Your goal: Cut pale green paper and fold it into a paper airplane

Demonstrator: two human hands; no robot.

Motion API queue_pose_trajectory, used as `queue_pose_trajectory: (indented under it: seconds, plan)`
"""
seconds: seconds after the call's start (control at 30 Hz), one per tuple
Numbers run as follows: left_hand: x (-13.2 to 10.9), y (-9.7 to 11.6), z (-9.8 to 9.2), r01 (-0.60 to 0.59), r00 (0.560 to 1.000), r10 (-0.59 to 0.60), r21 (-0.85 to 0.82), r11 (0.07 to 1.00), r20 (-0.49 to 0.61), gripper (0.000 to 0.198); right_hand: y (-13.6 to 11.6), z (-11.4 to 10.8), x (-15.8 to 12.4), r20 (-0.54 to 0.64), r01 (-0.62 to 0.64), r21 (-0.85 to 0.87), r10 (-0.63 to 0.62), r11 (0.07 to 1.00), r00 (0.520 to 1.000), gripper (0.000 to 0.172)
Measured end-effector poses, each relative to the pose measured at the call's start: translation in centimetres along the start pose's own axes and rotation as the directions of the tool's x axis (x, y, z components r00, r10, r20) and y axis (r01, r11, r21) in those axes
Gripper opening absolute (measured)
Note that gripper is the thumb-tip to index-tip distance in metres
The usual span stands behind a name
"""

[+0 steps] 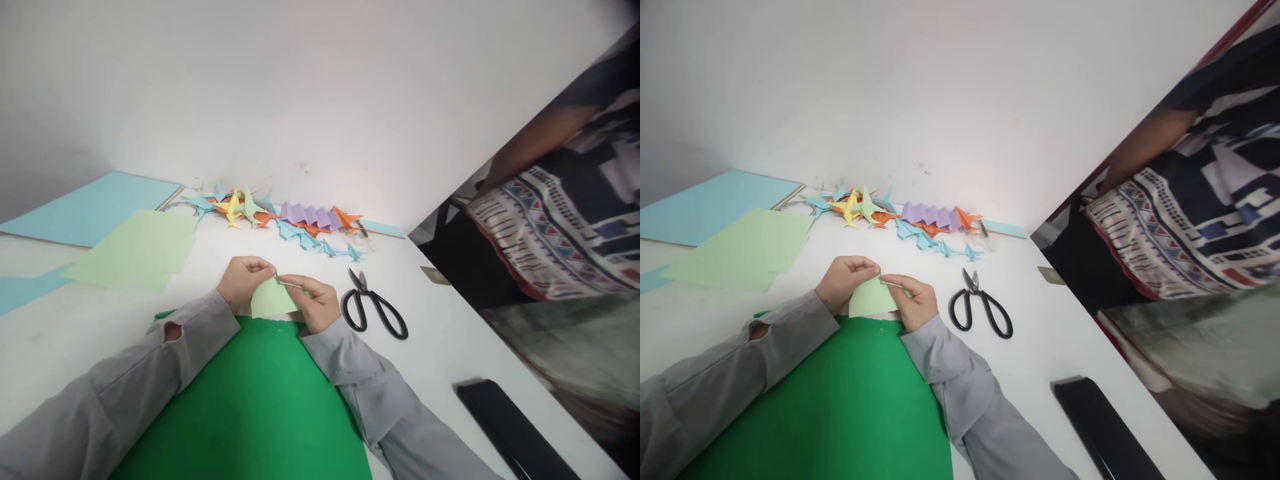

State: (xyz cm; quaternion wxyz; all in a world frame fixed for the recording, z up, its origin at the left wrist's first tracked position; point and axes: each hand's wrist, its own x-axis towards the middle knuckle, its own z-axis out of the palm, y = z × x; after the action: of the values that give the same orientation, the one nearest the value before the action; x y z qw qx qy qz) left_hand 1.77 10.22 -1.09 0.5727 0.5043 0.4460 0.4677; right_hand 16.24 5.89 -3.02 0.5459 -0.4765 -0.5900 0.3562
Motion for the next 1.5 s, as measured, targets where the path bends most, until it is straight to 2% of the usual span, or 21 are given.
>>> queue_pose_trajectory:
  seconds: [0.23, 0.4, 0.5, 0.63, 0.77, 0.9, 0.97, 1.1, 1.37, 1.5]
  plan:
    - [0.1, 0.1, -0.1, 0.002, 1.000, -0.002, 0.020, 1.000, -0.003, 0.013, -0.2, -0.3, -0.4, 0.035, -0.055, -0.092, 0.058, 0.994, 0.998, 0.021]
    - [0.2, 0.2, 0.0, 0.006, 1.000, -0.006, 0.021, 1.000, -0.006, 0.013, -0.1, -0.4, -0.4, 0.077, 0.020, -0.168, -0.007, 0.986, 0.997, 0.024]
    - [0.1, 0.2, 0.0, 0.004, 1.000, -0.004, 0.019, 1.000, -0.010, 0.013, 0.0, -0.4, -0.3, 0.081, 0.023, -0.189, -0.008, 0.982, 0.997, 0.025]
    - [0.1, 0.2, -0.1, -0.004, 1.000, 0.004, 0.007, 1.000, -0.004, 0.015, 0.1, -0.3, -0.4, 0.073, 0.019, -0.179, -0.006, 0.984, 0.997, 0.025]
    - [0.1, 0.0, -0.2, -0.008, 1.000, 0.008, -0.009, 1.000, -0.008, 0.021, 0.3, -0.2, -0.3, 0.043, 0.060, -0.133, -0.054, 0.989, 0.998, 0.023]
    - [0.1, -0.3, -0.2, 0.011, 1.000, -0.011, -0.044, 0.999, -0.013, 0.026, 0.9, -0.2, 0.0, 0.012, -0.028, -0.056, 0.028, 0.998, 1.000, 0.035]
    - [0.1, -0.4, -0.1, 0.018, 1.000, -0.019, -0.061, 0.998, -0.015, 0.028, 1.0, -0.3, 0.1, -0.010, -0.051, -0.042, 0.050, 0.998, 0.999, 0.032]
    - [0.1, -0.4, -0.1, 0.024, 1.000, -0.025, -0.088, 0.996, -0.010, 0.030, 0.9, -0.3, -0.2, -0.066, 0.037, -0.069, -0.041, 0.997, 0.997, 0.026]
    - [0.2, -0.2, -0.1, 0.033, 0.999, -0.034, -0.090, 0.995, -0.008, 0.030, 0.8, -0.2, -0.3, -0.022, 0.113, -0.076, -0.115, 0.991, 0.993, 0.023]
    - [0.2, -0.2, -0.1, 0.023, 1.000, -0.024, -0.088, 0.996, -0.014, 0.029, 1.1, -0.2, -0.5, -0.018, 0.175, -0.169, -0.181, 0.970, 0.983, 0.025]
